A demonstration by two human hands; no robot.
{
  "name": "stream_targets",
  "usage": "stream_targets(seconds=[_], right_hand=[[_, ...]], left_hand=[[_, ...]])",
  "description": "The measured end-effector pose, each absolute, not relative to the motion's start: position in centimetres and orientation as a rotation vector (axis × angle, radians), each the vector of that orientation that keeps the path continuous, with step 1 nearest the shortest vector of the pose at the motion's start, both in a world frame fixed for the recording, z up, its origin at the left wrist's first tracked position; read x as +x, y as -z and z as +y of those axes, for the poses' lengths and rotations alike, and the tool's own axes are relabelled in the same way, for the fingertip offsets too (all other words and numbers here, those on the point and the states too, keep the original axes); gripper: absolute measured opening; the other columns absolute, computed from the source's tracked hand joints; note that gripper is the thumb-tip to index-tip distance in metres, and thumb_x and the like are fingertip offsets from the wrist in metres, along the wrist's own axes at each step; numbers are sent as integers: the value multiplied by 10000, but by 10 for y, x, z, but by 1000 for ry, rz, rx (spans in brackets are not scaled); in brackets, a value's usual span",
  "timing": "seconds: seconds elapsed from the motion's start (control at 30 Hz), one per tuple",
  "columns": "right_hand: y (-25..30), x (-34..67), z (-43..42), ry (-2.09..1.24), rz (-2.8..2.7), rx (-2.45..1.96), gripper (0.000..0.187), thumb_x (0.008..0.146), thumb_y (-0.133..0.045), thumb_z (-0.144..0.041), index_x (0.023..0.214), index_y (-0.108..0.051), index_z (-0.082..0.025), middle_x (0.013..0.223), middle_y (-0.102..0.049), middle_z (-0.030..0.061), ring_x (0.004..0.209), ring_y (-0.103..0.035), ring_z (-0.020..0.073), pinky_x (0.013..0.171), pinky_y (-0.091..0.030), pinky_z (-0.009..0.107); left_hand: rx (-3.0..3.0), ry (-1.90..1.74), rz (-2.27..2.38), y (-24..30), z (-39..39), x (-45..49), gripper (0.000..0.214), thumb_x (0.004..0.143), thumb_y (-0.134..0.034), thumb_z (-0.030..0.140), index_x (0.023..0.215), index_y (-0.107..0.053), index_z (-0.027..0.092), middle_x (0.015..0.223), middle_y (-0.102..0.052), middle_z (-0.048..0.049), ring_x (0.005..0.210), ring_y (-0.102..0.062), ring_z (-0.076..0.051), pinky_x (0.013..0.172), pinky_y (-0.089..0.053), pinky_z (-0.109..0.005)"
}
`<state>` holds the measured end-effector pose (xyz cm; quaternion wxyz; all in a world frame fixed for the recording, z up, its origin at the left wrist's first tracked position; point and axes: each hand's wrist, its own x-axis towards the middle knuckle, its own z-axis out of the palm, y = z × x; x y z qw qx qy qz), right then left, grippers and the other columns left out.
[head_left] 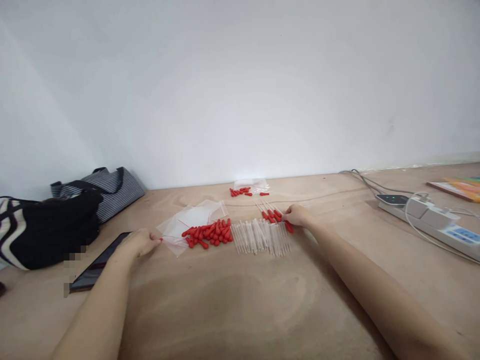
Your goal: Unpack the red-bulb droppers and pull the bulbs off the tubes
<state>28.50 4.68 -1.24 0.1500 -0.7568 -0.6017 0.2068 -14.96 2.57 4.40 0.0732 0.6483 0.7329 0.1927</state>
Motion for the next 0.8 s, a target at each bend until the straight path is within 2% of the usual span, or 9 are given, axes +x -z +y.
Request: stream_targets(seconds=[0.1,0.17,0.3,0.43,0.57,0.67,0.8], right_hand=[[12,285,46,-623,-1718,-2171,83,613,-600,-239,569,-638,-180,529,-614,33,599,-578,163,497,-354,219],[11,284,46,-634,-1707,-2168,58,596,-600,-207,561,-639,-183,517,-608,31,606,-578,165,502,-357,219],[10,283,45,-662,-1680,-2154,79,579,-593,-175,502,-613,-182,483,-585,32,586,-570,167,494,-353,223],[9,283,44,-684,-1612,-2134,128,553,-582,-140,432,-553,-174,450,-553,33,549,-556,175,477,-340,238],[5,287,41,-683,-1511,-2041,114,560,-566,-150,455,-531,-175,453,-542,22,538,-543,174,470,-337,241],[-1,287,37,-678,-1442,-1902,76,611,-531,-189,540,-554,-177,512,-573,15,575,-551,162,493,-356,232],[-9,271,21,-693,-1384,-1666,97,676,-486,-229,713,-556,-172,705,-633,24,647,-572,129,543,-398,208]], left_hand=[[2025,-490,2083,-56,18,-125,144,656,-582,307,633,-596,165,581,-597,25,580,-520,-151,559,-354,-227],[2227,-438,1773,-59,14,-101,214,715,-512,362,773,-603,178,735,-621,9,683,-531,-151,619,-381,-224],[2537,-281,1416,-51,10,-62,181,730,-487,336,721,-592,189,738,-585,-3,669,-515,-142,631,-381,-233],[2628,-244,1363,-38,12,-56,118,715,-528,293,720,-582,188,756,-563,-2,689,-518,-140,640,-379,-232],[2653,-336,1367,-38,15,-65,112,712,-551,299,728,-572,191,751,-556,8,676,-513,-132,622,-380,-225],[2664,-486,1321,-38,15,-62,140,733,-538,313,682,-569,187,701,-558,13,627,-503,-121,595,-382,-220],[2640,-1076,1359,-21,5,-32,169,772,-512,309,685,-588,185,658,-578,-3,666,-514,-142,648,-395,-255]])
